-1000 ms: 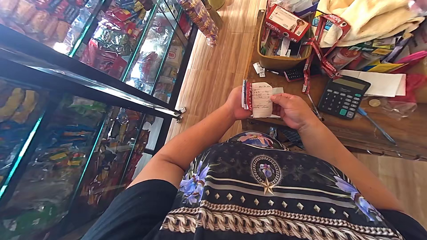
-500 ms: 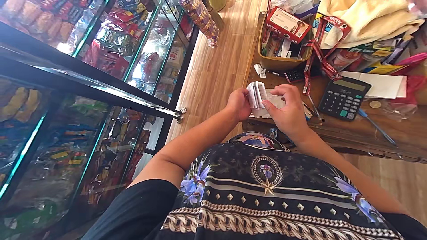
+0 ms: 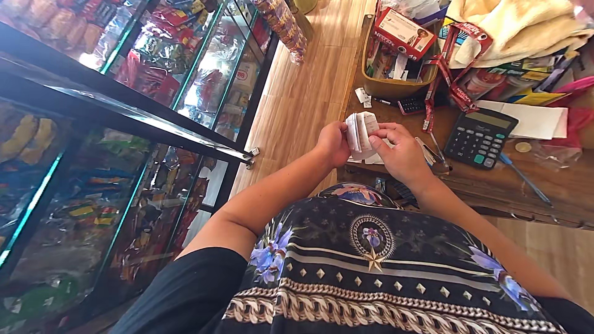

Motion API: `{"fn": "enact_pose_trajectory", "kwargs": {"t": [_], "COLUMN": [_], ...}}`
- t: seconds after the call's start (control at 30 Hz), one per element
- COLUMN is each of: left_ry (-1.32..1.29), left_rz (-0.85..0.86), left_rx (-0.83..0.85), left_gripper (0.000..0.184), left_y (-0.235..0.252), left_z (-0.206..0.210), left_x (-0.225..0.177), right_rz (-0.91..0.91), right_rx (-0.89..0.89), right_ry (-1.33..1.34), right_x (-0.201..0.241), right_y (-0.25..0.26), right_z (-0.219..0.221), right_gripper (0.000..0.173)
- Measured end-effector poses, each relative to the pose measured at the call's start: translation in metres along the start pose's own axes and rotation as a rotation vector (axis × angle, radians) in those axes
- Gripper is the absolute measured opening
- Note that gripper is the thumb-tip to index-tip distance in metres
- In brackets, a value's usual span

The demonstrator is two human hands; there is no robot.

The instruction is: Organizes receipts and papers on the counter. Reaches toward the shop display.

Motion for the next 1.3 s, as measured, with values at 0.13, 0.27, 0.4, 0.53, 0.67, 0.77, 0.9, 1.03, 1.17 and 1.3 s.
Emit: {"fn": "enact_pose_trajectory", "kwargs": {"t": [0.13,0.27,0.4,0.53,0.67,0.77,0.9,1.03,1.17,1.3], "left_ry": [-0.008,-0.018,-0.018,0.0,0.012,0.027,0.07,0.094,0.136,0.139], "left_rz": [0.002,0.003,-0.018,-0.009,-0.011,0.011,0.057,0.078,0.105,0.089], "left_rx": [-0.017,-0.03,-0.026,-0.043,-0.063,-0.013,0.094,0.119,0.136,0.14], "left_gripper": [0.039,0.039,0.037,0.038,0.038,0.033,0.032,0.029,0.03,0.033], "left_y": [0.001,0.002,0.002,0.006,0.007,0.003,0.001,-0.001,-0.002,-0.001], "left_z": [0.001,0.001,0.002,0.0,-0.001,0.0,-0.003,-0.002,-0.002,-0.003], "left_x": [0.0,0.0,0.001,0.004,0.004,0.004,0.005,0.007,0.009,0.011], "right_rz": [0.002,0.008,0.059,0.107,0.193,0.3,0.476,0.521,0.533,0.504], "right_rx": [-0.003,-0.013,-0.014,-0.008,0.005,-0.021,-0.093,-0.136,-0.158,-0.154], "right_ry": [-0.008,-0.043,-0.056,-0.012,0.056,0.168,0.39,0.523,0.54,0.552], "right_x": [0.003,0.002,-0.001,-0.001,-0.009,-0.018,-0.024,-0.033,-0.035,-0.033], "right_y": [0.001,0.002,0.007,0.009,0.014,0.017,0.02,0.02,0.019,0.016], "right_z": [-0.001,0.0,0.001,0.0,-0.004,-0.008,-0.014,-0.017,-0.017,-0.018], "right_gripper": [0.024,0.021,0.018,0.022,0.026,0.021,0.015,0.01,0.011,0.022]}}
Point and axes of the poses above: each hand's wrist, its own y-axis towards the middle knuckle, its own z-axis out of the palm, x = y × z, the point moved 1 cm from there along y, towards the middle knuckle, and after that the axes turned 9 degrees about y, right-handed, at the moved point
